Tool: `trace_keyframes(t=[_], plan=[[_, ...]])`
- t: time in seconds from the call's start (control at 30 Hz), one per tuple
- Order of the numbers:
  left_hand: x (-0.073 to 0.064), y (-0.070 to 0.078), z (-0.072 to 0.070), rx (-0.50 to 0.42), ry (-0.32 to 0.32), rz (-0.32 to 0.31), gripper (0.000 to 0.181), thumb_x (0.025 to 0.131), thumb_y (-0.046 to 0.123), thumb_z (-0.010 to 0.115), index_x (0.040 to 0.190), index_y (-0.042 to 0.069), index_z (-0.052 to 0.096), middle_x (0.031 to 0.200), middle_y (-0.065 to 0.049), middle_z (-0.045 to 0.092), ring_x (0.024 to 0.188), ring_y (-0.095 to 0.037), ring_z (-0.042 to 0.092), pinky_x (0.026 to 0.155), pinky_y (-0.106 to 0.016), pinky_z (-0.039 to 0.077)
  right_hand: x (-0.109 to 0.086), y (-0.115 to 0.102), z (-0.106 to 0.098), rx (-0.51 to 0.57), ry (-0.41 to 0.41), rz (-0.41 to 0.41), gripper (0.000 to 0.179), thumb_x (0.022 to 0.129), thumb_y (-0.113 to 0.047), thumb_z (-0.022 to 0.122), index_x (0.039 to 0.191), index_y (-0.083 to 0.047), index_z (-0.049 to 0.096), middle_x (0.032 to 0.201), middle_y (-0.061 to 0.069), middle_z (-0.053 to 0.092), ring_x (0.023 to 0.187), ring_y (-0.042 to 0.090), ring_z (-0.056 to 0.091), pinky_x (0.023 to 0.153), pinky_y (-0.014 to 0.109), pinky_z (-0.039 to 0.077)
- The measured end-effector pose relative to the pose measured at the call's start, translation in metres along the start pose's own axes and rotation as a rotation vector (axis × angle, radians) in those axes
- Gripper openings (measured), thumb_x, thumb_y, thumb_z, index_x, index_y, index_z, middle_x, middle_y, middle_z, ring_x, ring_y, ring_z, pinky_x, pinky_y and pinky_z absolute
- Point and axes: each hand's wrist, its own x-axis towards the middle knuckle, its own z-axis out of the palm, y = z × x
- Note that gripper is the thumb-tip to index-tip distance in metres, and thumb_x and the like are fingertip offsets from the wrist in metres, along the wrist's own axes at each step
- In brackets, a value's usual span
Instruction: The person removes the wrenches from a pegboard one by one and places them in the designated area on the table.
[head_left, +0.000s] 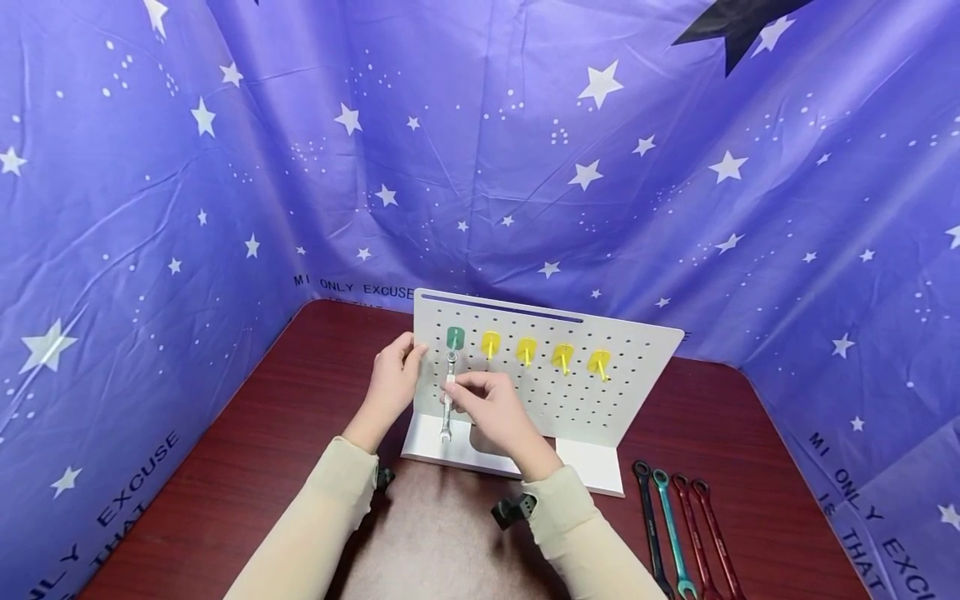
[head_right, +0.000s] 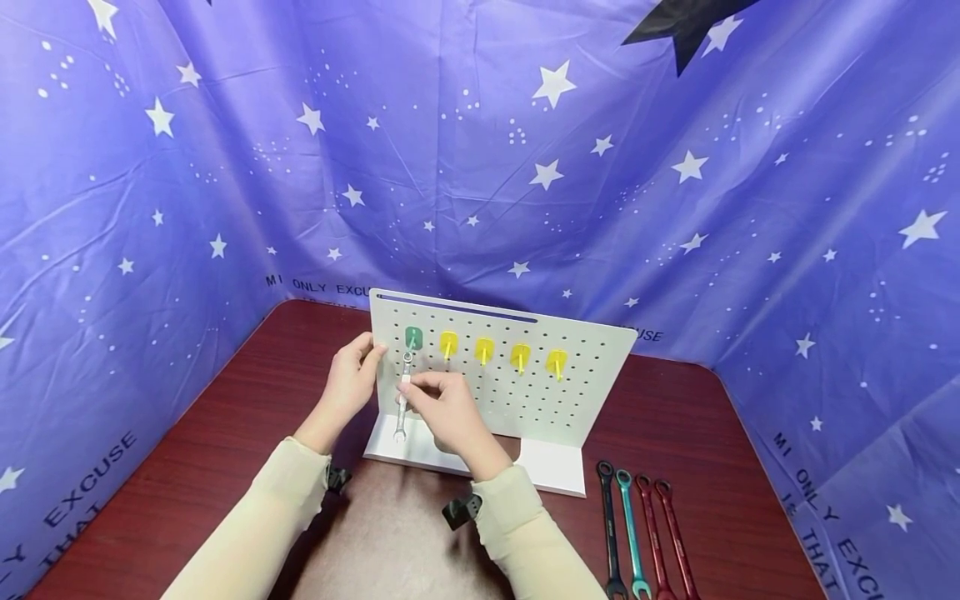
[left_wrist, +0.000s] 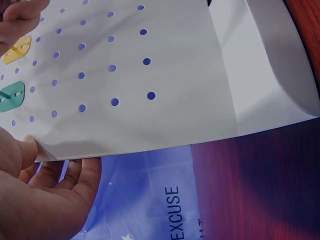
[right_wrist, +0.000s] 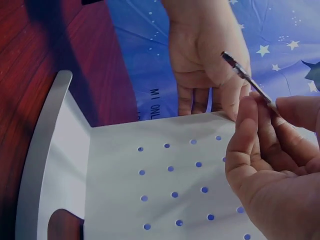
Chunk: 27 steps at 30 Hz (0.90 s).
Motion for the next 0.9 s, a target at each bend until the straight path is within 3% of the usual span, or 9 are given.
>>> trace_keyframes(t=[0.27,0.7,0.9], plan=[[-0.0002,-0.0018,0.0002,-0.008,-0.001,0.006,0.009,0.102,0.008,0.062,0.096,0.002,0.065,0.067,-0.004,0.051,0.063,-0.021,0.049,0.057,-0.035,0.042,0.0024,0.0030,-0.0009,0.093,-0.014,-0.030,0.025,0.097,-0.013,0.071,0.102,0.011,0.073,0.081,0.007,0.073,0.074,0.016,0.067,0.074,0.034,0.058],[0.0008,-0.0001,-0.0005,-0.007,-0.006,0.012,0.009,0.103,0.007,0.061,0.096,0.002,0.065,0.068,-0.005,0.054,0.064,-0.021,0.051,0.059,-0.035,0.042,0.0002,0.0000,-0.0019,0.035,-0.016,-0.048,0.024,0.098,-0.016,0.071,0.099,0.009,0.074,0.081,0.008,0.072,0.073,0.018,0.065,0.072,0.034,0.056],[0.0000,0.0011,-0.0006,-0.002,0.000,0.011,0.009,0.102,0.006,0.061,0.097,0.002,0.066,0.069,-0.006,0.055,0.064,-0.022,0.051,0.059,-0.036,0.042,-0.0020,0.0007,-0.0042,-0.018,-0.005,-0.056,0.020,0.097,-0.018,0.072,0.097,0.001,0.077,0.078,0.004,0.070,0.071,0.017,0.063,0.068,0.032,0.053]])
